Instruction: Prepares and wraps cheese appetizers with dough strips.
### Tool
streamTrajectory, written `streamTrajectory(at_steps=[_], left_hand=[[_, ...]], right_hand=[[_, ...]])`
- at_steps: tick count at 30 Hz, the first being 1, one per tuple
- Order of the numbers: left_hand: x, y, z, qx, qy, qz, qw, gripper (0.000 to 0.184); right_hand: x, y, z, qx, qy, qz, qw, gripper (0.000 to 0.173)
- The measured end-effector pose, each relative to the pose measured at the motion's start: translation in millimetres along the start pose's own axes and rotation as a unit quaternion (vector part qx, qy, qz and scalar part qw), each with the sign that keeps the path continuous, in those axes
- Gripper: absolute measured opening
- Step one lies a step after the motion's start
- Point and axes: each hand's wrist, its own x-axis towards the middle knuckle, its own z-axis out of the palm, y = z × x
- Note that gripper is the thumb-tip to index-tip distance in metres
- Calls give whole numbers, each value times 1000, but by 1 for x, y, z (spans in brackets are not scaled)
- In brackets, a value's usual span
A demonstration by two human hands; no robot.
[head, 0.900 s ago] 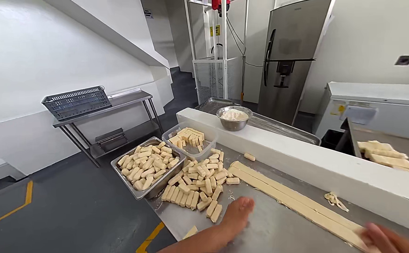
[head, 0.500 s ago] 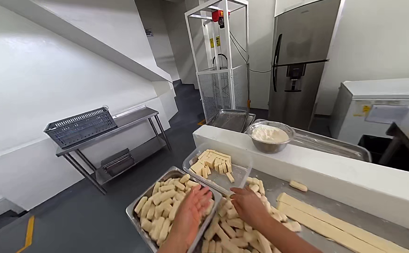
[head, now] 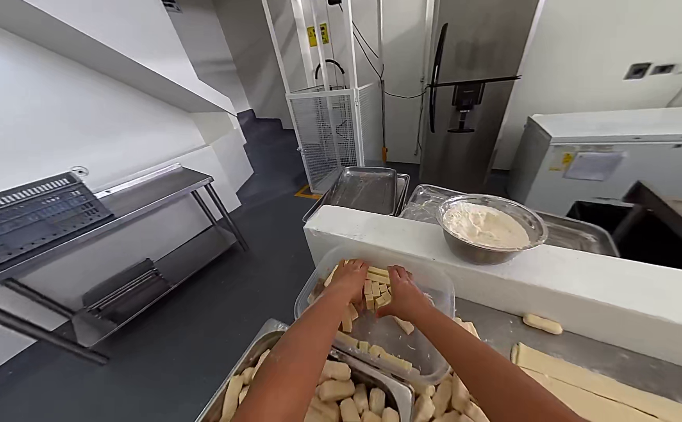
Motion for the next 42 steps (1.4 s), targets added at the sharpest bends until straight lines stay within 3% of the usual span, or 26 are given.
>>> streamTrajectory(at_steps=[3,6,8,11,14,17,20,23,26,30,36,39,42], left_hand=[[16,-7,10,-1,8,-3,1000,101],[23,-8,19,-2,24,6,1000,79],[24,-6,20,1,15,11,1000,75],[18,2,24,17,-15,35,999,81],[12,12,22,32,-1,57,998,67],[7,20,17,21,-28,14,999,81],[5,34,16,30,-55,-34,997,78],[7,42,10,34,-72,-71,994,73],[8,38,12,-9,-43,-51,998,72],[-3,44,-4,-56,-9,-46,997,79],[-58,118,-62,-53,-4,-6,999,89],[-99,183,-86,-65,-4,51,997,84],[-132,263,-77,-99,-23,119,988,84]], right_hand=[[24,-1,16,-38,-15,5,999,129],[30,-6,27,-69,10,31,997,111],[29,-10,30,-86,17,57,995,103],[25,-14,37,-92,-20,97,991,118],[24,-14,37,-86,-29,102,991,125],[22,-12,35,-72,-40,100,992,131],[20,-13,34,-65,-51,121,989,136],[22,-14,33,-42,-43,135,989,121],[17,-12,26,-9,-27,134,991,105],[0,-18,1,20,6,125,992,98],[-81,0,-57,42,46,98,993,103],[-159,27,-102,31,52,98,993,105],[-249,72,-133,-3,47,125,991,106]])
